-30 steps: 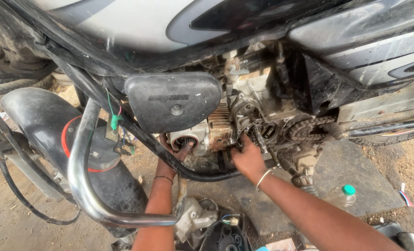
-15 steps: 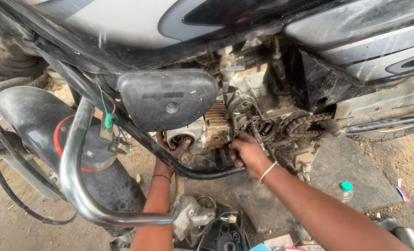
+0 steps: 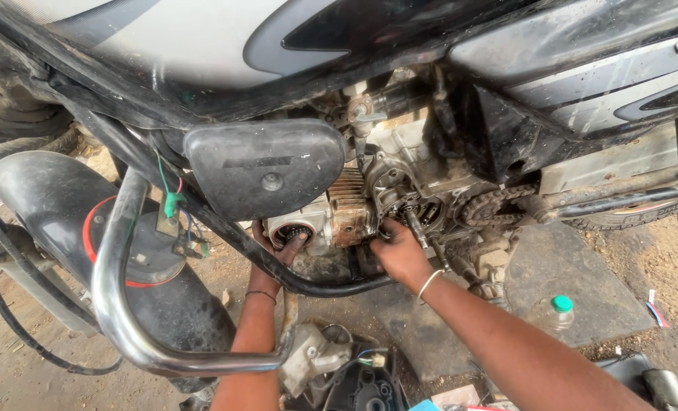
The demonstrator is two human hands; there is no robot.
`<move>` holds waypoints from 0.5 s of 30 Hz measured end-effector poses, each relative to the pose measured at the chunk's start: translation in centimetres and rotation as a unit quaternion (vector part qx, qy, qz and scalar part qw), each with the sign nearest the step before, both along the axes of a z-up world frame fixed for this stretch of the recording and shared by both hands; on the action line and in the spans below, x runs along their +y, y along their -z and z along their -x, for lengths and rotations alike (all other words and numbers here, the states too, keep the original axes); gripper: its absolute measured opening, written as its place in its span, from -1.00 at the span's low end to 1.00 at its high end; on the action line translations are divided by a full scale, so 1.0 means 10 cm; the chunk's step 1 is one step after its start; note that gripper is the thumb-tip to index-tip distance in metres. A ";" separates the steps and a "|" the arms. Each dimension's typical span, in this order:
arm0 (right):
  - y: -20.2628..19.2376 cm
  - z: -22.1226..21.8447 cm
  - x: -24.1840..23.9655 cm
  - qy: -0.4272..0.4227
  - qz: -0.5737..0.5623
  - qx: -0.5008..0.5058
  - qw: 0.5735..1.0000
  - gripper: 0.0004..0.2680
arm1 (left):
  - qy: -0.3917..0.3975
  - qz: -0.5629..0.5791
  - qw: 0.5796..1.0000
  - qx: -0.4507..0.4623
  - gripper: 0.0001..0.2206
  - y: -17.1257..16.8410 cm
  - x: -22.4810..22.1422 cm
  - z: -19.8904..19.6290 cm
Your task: Installing a timing chain and inspecting the cylinder head of a motorcycle engine.
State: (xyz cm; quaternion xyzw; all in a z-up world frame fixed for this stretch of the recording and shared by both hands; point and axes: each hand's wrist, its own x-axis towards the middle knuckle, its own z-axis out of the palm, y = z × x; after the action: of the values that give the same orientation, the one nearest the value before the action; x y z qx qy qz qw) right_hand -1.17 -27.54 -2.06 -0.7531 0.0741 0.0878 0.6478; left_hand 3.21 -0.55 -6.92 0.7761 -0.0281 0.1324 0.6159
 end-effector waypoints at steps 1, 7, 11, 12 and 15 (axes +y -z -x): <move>-0.04 0.02 0.02 -0.002 0.032 -0.011 0.999 -0.49 | 0.006 0.008 1.000 -0.005 0.10 0.01 0.00 0.00; -0.05 0.09 -0.01 -0.011 0.104 -0.040 0.994 -0.46 | 0.024 0.033 0.998 -0.038 0.11 0.05 0.01 -0.03; -0.21 0.15 0.02 -0.020 0.143 0.005 0.989 -0.44 | 0.037 0.049 0.997 -0.044 0.10 -0.01 -0.01 0.01; -0.17 0.11 0.02 -0.021 0.143 0.005 0.989 -0.44 | 0.036 0.049 0.997 -0.044 0.10 -0.01 -0.01 0.01; -0.05 0.04 0.00 0.015 -0.027 0.034 0.999 -0.42 | 0.030 0.047 0.998 -0.037 0.10 0.01 0.00 0.01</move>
State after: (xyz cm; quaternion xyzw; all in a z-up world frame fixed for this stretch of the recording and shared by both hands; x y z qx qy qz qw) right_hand -1.52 -27.51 -1.60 -0.7310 0.1052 0.1057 0.6659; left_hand 3.12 -0.59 -6.98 0.7397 -0.0679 0.1431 0.6541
